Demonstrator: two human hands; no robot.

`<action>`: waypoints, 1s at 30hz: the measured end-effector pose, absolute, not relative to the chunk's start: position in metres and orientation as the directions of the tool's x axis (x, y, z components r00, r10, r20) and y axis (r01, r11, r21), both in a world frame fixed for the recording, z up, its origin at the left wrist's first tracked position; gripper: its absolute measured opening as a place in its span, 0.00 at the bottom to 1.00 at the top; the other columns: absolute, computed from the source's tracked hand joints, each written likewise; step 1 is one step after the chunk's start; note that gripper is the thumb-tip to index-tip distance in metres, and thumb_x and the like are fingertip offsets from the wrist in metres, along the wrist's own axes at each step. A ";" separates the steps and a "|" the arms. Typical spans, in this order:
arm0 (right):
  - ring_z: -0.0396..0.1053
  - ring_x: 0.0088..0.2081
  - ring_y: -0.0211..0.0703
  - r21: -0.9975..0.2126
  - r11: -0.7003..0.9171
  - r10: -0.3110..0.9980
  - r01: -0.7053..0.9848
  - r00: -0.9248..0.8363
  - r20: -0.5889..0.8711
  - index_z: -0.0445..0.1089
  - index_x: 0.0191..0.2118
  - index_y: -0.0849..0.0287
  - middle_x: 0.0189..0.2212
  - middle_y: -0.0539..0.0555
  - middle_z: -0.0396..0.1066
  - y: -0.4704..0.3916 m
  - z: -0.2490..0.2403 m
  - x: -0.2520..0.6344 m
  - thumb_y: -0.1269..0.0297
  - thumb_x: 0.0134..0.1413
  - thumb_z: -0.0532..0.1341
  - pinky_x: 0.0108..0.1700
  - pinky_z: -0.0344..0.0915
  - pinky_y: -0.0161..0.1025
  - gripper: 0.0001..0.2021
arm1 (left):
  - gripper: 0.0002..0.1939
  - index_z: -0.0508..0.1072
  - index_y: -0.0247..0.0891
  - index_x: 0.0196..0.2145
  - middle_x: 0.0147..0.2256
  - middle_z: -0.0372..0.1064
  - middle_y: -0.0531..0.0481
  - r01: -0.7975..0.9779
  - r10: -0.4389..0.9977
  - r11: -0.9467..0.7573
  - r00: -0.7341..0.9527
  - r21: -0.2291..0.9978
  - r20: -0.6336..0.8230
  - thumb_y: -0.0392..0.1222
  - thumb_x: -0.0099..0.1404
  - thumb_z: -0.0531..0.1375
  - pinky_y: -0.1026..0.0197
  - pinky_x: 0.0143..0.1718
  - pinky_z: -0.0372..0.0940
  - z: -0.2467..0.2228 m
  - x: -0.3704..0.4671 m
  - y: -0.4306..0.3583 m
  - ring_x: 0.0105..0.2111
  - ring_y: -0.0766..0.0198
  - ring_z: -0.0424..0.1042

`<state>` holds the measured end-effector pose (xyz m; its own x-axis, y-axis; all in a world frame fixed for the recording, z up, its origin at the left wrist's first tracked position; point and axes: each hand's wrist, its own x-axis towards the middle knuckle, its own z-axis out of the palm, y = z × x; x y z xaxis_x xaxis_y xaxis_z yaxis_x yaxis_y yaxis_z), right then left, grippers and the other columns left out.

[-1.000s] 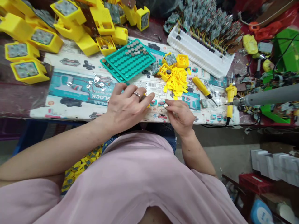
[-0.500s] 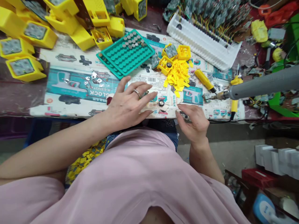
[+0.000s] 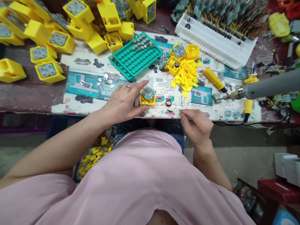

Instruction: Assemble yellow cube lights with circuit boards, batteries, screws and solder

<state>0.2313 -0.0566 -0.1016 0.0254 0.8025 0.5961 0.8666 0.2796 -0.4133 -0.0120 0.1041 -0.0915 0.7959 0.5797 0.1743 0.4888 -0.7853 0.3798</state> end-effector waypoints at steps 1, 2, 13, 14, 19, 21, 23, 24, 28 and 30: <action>0.78 0.35 0.42 -0.414 0.285 0.805 0.865 0.019 0.593 0.73 0.42 0.54 0.34 0.52 0.80 -0.053 -0.100 0.228 0.73 0.58 0.62 0.40 0.73 0.39 0.09 | 0.38 0.54 0.37 0.66 0.60 0.66 0.38 0.483 0.581 -0.782 0.793 0.394 0.182 0.60 0.67 0.56 0.45 0.57 0.63 -0.090 -0.011 0.105 0.58 0.45 0.67; 0.78 0.35 0.42 -0.409 0.294 0.804 0.864 0.008 0.595 0.73 0.42 0.54 0.34 0.52 0.80 -0.049 -0.099 0.225 0.72 0.59 0.62 0.39 0.72 0.39 0.08 | 0.36 0.55 0.37 0.66 0.61 0.64 0.38 0.470 0.576 -0.784 0.795 0.405 0.193 0.59 0.68 0.55 0.46 0.57 0.63 -0.088 -0.010 0.106 0.59 0.46 0.66; 0.77 0.38 0.41 -0.505 0.292 0.821 0.812 0.058 0.568 0.75 0.42 0.52 0.35 0.51 0.80 -0.034 -0.097 0.213 0.68 0.62 0.60 0.43 0.72 0.40 0.07 | 0.27 0.66 0.41 0.61 0.50 0.74 0.42 0.364 0.424 -0.879 0.892 0.309 0.158 0.39 0.64 0.58 0.43 0.56 0.64 -0.063 0.012 0.119 0.51 0.49 0.73; 0.76 0.40 0.42 -0.533 0.270 0.836 0.802 0.079 0.542 0.76 0.42 0.52 0.37 0.52 0.80 -0.029 -0.096 0.211 0.66 0.63 0.60 0.45 0.71 0.41 0.07 | 0.29 0.64 0.41 0.63 0.51 0.73 0.41 0.346 0.415 -0.883 0.892 0.317 0.182 0.38 0.64 0.58 0.45 0.56 0.65 -0.063 0.012 0.117 0.52 0.50 0.72; 0.73 0.46 0.46 -0.551 0.208 0.931 0.808 0.010 0.365 0.76 0.44 0.55 0.42 0.54 0.78 0.018 -0.092 0.209 0.53 0.64 0.59 0.52 0.66 0.45 0.13 | 0.29 0.59 0.42 0.65 0.60 0.65 0.40 0.269 0.373 -0.890 0.893 0.368 0.252 0.39 0.67 0.54 0.45 0.55 0.69 -0.066 0.011 0.112 0.58 0.50 0.69; 0.72 0.42 0.43 -0.593 0.239 0.954 0.769 -0.073 0.290 0.77 0.40 0.56 0.37 0.52 0.77 0.038 -0.090 0.213 0.50 0.63 0.59 0.48 0.66 0.43 0.15 | 0.27 0.59 0.44 0.65 0.61 0.64 0.42 0.295 0.404 -0.876 0.881 0.381 0.248 0.40 0.68 0.52 0.43 0.56 0.68 -0.068 0.011 0.111 0.60 0.49 0.67; 0.70 0.36 0.39 -0.677 0.262 0.964 0.687 -0.161 0.211 0.77 0.36 0.57 0.31 0.49 0.75 0.053 -0.087 0.218 0.49 0.62 0.59 0.43 0.66 0.39 0.17 | 0.26 0.59 0.46 0.64 0.61 0.63 0.43 0.325 0.436 -0.861 0.867 0.391 0.240 0.41 0.69 0.50 0.42 0.58 0.66 -0.069 0.011 0.111 0.63 0.49 0.64; 0.69 0.33 0.37 -0.723 0.260 0.965 0.640 -0.200 0.170 0.77 0.34 0.57 0.29 0.48 0.74 0.058 -0.085 0.220 0.49 0.61 0.60 0.40 0.65 0.37 0.16 | 0.26 0.59 0.46 0.64 0.61 0.64 0.43 0.336 0.448 -0.855 0.862 0.394 0.238 0.40 0.69 0.50 0.41 0.59 0.66 -0.070 0.011 0.110 0.63 0.48 0.63; 0.62 0.26 0.32 -0.814 0.206 0.965 0.542 -0.249 0.078 0.77 0.32 0.58 0.23 0.45 0.70 0.067 -0.078 0.226 0.54 0.55 0.63 0.34 0.63 0.35 0.12 | 0.26 0.59 0.48 0.64 0.62 0.62 0.44 0.327 0.445 -0.860 0.856 0.391 0.264 0.41 0.70 0.50 0.39 0.60 0.64 -0.077 0.009 0.109 0.63 0.47 0.64; 0.61 0.27 0.32 -0.812 0.194 0.970 0.551 -0.229 0.076 0.77 0.32 0.59 0.22 0.45 0.69 0.067 -0.078 0.227 0.58 0.53 0.64 0.35 0.63 0.35 0.10 | 0.26 0.60 0.48 0.64 0.63 0.62 0.43 0.315 0.442 -0.860 0.852 0.401 0.279 0.42 0.70 0.51 0.40 0.61 0.63 -0.080 0.008 0.108 0.63 0.47 0.64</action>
<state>0.2271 0.0671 -0.0780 -0.2292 0.9704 0.0761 0.5511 0.1938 -0.8117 0.0084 0.1085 -0.0796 0.8522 0.4424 0.2793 0.3152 -0.8603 0.4006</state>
